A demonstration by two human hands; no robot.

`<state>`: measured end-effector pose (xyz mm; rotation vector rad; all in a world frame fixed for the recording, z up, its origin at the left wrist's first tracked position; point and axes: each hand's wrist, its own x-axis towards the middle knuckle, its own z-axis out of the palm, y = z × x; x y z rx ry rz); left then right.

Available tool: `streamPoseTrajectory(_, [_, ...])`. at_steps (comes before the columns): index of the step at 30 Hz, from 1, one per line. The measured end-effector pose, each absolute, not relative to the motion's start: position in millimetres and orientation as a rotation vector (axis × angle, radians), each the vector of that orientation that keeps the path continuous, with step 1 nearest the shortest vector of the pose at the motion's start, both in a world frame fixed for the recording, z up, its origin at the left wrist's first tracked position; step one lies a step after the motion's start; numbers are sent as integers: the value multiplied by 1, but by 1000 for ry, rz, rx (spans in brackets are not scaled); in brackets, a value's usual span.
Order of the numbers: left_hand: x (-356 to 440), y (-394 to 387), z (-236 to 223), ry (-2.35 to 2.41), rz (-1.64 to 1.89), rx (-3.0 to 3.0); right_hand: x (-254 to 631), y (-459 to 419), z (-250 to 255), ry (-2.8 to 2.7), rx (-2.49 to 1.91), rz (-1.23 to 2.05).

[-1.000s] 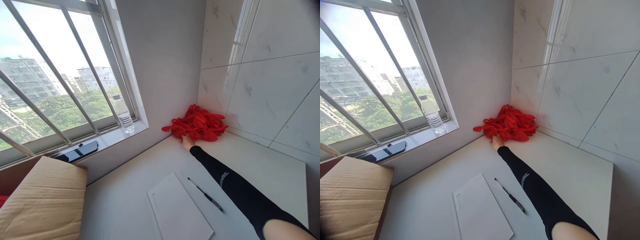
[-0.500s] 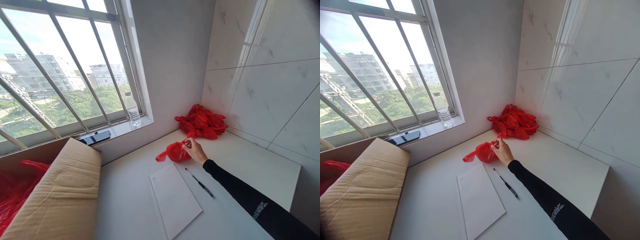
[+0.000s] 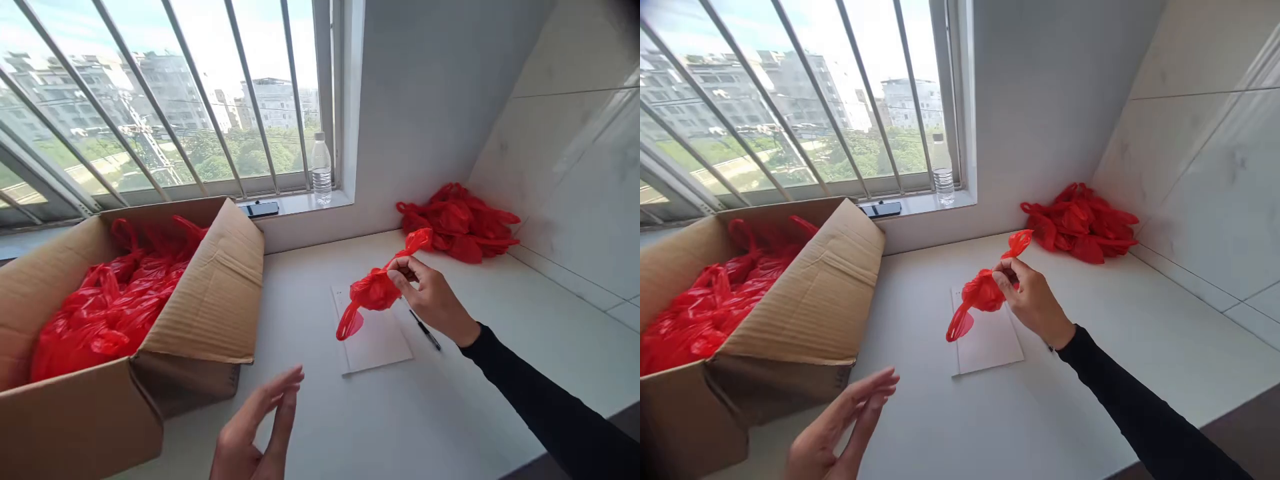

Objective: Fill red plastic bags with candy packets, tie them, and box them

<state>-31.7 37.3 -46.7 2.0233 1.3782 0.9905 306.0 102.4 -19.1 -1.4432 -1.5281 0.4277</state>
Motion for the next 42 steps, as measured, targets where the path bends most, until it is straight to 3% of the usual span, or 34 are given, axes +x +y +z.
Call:
streamPoseTrajectory(6, [28, 35, -39, 1392, 950, 1924, 251, 38, -35, -1525, -1346, 817])
streamPoseTrajectory(12, [12, 23, -62, 1404, 854, 1672, 255, 11, -74, -1351, -1530, 905])
streamPoseTrajectory(22, [10, 14, -57, 1270, 841, 1593, 218, 6, -76, -1842, -1329, 578])
streamPoseTrajectory(32, [9, 12, -61, 1301, 894, 1533, 211, -1, -73, -1704, -1266, -69])
streamPoseTrajectory(35, [10, 15, -61, 1298, 889, 1528, 209, -1, -71, -1756, -1308, -101])
streamPoseTrajectory(42, [8, 17, -65, 1284, 928, 1551, 211, 5, -81, -1871, -1371, 154])
